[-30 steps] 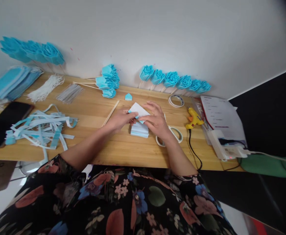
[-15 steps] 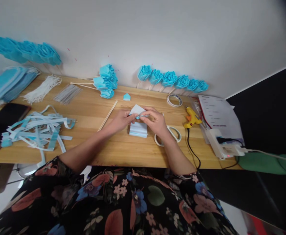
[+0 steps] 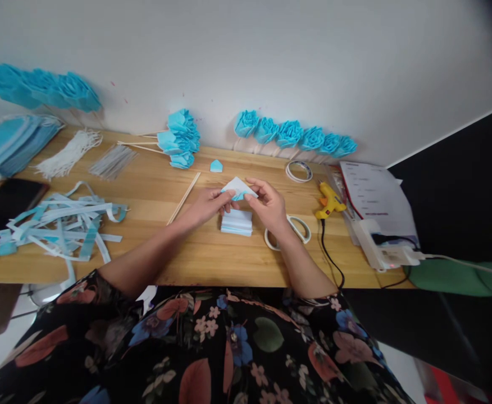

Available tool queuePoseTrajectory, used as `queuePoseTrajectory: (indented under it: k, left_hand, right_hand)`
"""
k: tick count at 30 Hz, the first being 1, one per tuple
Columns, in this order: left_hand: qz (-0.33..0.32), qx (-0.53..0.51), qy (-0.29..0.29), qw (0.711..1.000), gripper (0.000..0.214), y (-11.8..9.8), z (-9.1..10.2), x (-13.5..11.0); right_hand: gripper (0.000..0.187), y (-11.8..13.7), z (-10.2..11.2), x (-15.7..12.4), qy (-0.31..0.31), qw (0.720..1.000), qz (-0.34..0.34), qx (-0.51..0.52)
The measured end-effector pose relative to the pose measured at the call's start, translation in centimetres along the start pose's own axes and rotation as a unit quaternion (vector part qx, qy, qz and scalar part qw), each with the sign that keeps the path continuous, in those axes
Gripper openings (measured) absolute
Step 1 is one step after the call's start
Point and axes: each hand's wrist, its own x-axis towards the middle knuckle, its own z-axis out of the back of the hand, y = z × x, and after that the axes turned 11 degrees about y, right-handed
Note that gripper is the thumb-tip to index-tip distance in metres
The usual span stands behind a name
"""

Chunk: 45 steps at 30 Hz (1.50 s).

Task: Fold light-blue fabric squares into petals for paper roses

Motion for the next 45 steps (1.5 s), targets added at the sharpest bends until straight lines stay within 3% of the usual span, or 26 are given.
queuePoseTrajectory:
  k: [7, 19, 30, 38, 45]
  left_hand:
    - [0.008, -0.030, 0.027, 0.999, 0.036, -0.2, -0.1, -0.2]
    - [0.009, -0.155, -0.017, 0.988, 0.028, -0.3, -0.1, 0.1]
    - [0.009, -0.149, -0.030, 0.988, 0.028, 0.2, -0.1, 0.2]
    - [-0.005, -0.035, -0.054, 0.998, 0.030, 0.7, 0.2, 0.3]
    - [-0.004, 0.037, -0.060, 0.997, 0.029, 0.2, 0.1, 0.1]
  right_hand:
    - [0.035, 0.0, -0.2, -0.1, -0.007, 1.000, 0.021, 0.007]
    - [0.040, 0.9, 0.5, -0.2, 0.044, 0.988, 0.109, -0.103]
    - [0.022, 0.9, 0.8, 0.0, 0.081, 0.976, 0.124, -0.157]
    - [0.017, 0.8, 0.6, 0.0, 0.085, 0.981, 0.111, -0.133]
    - [0.009, 1.3, 0.3, 0.1, 0.048, 0.992, 0.078, -0.081]
